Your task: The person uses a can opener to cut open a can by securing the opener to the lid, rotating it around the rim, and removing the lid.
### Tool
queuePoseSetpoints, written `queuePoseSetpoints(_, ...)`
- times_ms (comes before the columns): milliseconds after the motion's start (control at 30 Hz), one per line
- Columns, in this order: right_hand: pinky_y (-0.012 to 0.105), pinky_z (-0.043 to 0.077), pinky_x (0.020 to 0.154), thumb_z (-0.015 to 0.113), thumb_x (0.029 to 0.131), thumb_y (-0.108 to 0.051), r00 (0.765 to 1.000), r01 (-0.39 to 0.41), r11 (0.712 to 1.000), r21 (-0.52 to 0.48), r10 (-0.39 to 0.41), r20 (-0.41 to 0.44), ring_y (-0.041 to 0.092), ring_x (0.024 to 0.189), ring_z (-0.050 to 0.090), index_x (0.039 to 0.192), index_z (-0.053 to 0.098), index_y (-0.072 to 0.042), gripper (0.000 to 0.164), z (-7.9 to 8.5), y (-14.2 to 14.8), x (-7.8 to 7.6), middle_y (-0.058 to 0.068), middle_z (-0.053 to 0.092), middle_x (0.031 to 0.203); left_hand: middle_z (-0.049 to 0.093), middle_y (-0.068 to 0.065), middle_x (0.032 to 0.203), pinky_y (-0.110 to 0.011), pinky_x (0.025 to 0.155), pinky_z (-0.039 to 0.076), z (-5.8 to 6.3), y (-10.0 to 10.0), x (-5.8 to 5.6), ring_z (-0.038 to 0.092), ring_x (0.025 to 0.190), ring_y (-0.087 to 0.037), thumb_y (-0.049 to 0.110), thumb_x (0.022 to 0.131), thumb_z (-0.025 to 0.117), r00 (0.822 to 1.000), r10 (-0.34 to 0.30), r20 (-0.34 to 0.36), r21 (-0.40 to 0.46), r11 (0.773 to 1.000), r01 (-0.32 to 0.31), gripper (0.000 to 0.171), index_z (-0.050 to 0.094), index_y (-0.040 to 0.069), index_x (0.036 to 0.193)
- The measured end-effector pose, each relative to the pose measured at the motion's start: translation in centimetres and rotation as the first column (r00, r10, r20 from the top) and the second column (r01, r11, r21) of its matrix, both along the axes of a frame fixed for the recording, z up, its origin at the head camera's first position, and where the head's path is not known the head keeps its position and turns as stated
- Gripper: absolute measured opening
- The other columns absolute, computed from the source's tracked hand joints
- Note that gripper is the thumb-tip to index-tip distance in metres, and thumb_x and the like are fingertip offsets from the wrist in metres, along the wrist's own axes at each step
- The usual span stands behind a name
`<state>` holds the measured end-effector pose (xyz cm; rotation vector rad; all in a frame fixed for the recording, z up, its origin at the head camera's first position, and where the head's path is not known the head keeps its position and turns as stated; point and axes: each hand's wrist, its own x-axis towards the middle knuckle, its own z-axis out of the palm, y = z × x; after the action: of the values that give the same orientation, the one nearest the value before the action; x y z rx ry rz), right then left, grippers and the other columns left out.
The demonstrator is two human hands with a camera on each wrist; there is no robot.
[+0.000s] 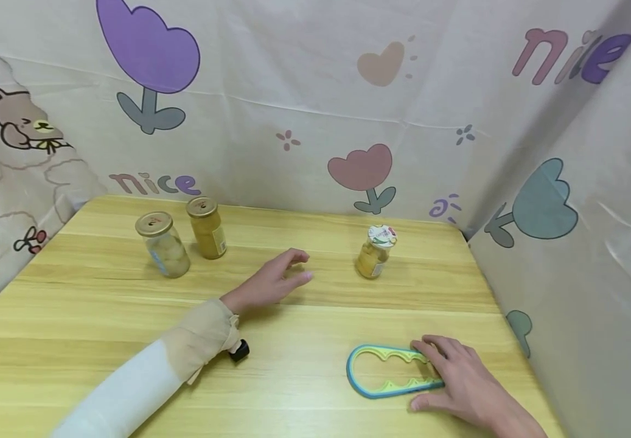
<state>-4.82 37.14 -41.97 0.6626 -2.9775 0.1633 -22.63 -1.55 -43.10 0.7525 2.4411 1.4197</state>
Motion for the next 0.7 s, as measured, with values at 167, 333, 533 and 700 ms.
queuePoseSetpoints(167, 0.057, 0.051, 0.087, 0.082, 0.066, -0.073, 1.0, 0.025, 1.0, 0.001, -0.025, -0.01, 0.032, 0.115, 0.065, 0.139, 0.062, -0.02, 0.092, -0.3, 0.9, 0.4, 0.006, 0.064, 0.133, 0.05, -0.011, 0.157, -0.049, 0.122, 0.04, -0.5, 2.1, -0.9, 0.045, 0.148, -0.027, 0.053, 0.103, 0.056, 1.0, -0.025, 0.016, 0.01, 1.0, 0.025, 0.068, 0.043, 0.007, 0.151)
queuePoseSetpoints(333, 0.054, 0.056, 0.086, 0.081, 0.071, -0.071, 0.998, 0.064, 0.998, 0.028, -0.064, -0.001, 0.028, 0.117, 0.065, 0.139, 0.062, -0.021, 0.087, -0.5, 1.4, 0.7, 0.003, 0.062, 0.135, 0.05, -0.011, 0.156, -0.047, 0.122, 0.041, -1.2, 3.8, -1.6, 0.047, 0.147, -0.026, 0.053, 0.103, 0.056, 0.999, -0.043, 0.007, -0.012, 0.999, 0.043, 0.066, 0.044, 0.008, 0.15)
queuePoseSetpoints(533, 0.05, 0.058, 0.088, 0.08, 0.078, -0.065, 0.995, 0.102, 0.993, 0.051, -0.102, -0.006, 0.025, 0.116, 0.065, 0.136, 0.064, -0.021, 0.074, -0.7, 1.6, 1.0, 0.001, 0.063, 0.133, 0.05, -0.013, 0.156, -0.045, 0.122, 0.041, -1.1, 5.6, -2.2, 0.048, 0.146, -0.027, 0.052, 0.103, 0.056, 0.999, -0.05, -0.005, -0.017, 0.999, 0.05, 0.067, 0.042, 0.007, 0.151)
queuePoseSetpoints(700, 0.049, 0.058, 0.087, 0.082, 0.079, -0.06, 0.994, 0.109, 0.993, 0.043, -0.108, -0.031, 0.024, 0.115, 0.065, 0.134, 0.066, -0.019, 0.071, -1.1, 1.6, 1.3, 0.001, 0.064, 0.131, 0.047, -0.011, 0.158, -0.045, 0.122, 0.041, -0.5, 7.6, -2.6, 0.047, 0.147, -0.027, 0.056, 0.099, 0.061, 0.999, -0.033, 0.0, -0.008, 0.999, 0.033, 0.074, 0.038, 0.011, 0.153)
